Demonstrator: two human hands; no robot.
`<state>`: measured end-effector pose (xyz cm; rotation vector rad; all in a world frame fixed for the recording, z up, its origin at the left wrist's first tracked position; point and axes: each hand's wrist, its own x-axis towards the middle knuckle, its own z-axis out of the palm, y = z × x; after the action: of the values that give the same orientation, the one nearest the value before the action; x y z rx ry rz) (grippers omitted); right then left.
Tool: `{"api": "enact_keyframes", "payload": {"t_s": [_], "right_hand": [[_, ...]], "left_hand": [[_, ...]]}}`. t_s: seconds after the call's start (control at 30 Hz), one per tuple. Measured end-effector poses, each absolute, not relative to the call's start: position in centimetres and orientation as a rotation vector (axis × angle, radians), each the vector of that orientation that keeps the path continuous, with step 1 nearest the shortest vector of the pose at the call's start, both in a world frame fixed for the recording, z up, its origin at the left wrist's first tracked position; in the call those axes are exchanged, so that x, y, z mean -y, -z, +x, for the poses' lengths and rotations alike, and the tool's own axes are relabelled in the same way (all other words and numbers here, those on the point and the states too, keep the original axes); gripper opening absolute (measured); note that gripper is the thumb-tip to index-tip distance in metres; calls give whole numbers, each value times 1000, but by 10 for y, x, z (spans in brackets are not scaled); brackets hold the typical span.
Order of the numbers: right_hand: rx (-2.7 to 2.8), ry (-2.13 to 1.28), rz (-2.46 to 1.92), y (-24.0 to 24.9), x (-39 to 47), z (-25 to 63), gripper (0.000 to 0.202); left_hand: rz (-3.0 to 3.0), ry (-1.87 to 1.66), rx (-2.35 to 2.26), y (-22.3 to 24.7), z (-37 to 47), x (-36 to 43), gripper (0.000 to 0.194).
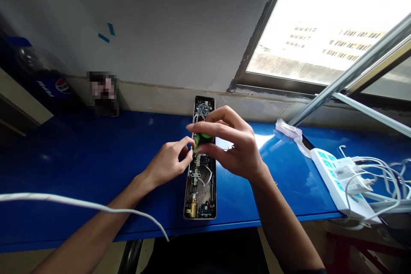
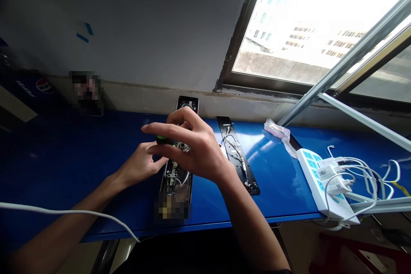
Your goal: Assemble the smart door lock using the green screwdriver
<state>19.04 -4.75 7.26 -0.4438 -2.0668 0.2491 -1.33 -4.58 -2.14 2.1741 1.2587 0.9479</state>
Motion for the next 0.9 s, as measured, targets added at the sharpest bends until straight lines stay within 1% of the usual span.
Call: {"api": "enact_keyframes", "payload": {"t_s": [0.13,0.23,0.37,0.43,0.5,0.53,0.6,0.73,0.77,0.87,0.9], "right_hand": [[2130,-424,-381,-75,50,191,40],[2068,-371,-334,-75,48,189,34],[2010,-215,-458,-73,47,189,27],[2058,-281,-481,-73,48,192,30],[2105,-381,-432,-74,50,194,41],[2107,-400,-391,-74,50,195,43],[2073,-350,-349,-73,50,195,39],[2034,-223,-454,-72,49,192,33],[2060,-247,-465,-72,49,191,34],[2148,-368,-393,-72,50,188,47],[2149,-374,-369,-72,51,187,48]], "left_hand": [[2152,-940,-1258,20,-13,46,11],[2106,-924,-1246,19,-14,45,12],[2025,-894,-1235,15,-15,43,14],[2006,-870,-1229,13,-17,43,13],[1998,-850,-1220,12,-19,42,13],[1993,-844,-1217,12,-20,42,13],[1983,-840,-1212,11,-22,41,16],[1967,-831,-1207,12,-24,40,19],[1960,-825,-1209,13,-24,40,19],[1938,-811,-1218,14,-24,39,19],[1934,-806,-1215,14,-24,39,18]]}}
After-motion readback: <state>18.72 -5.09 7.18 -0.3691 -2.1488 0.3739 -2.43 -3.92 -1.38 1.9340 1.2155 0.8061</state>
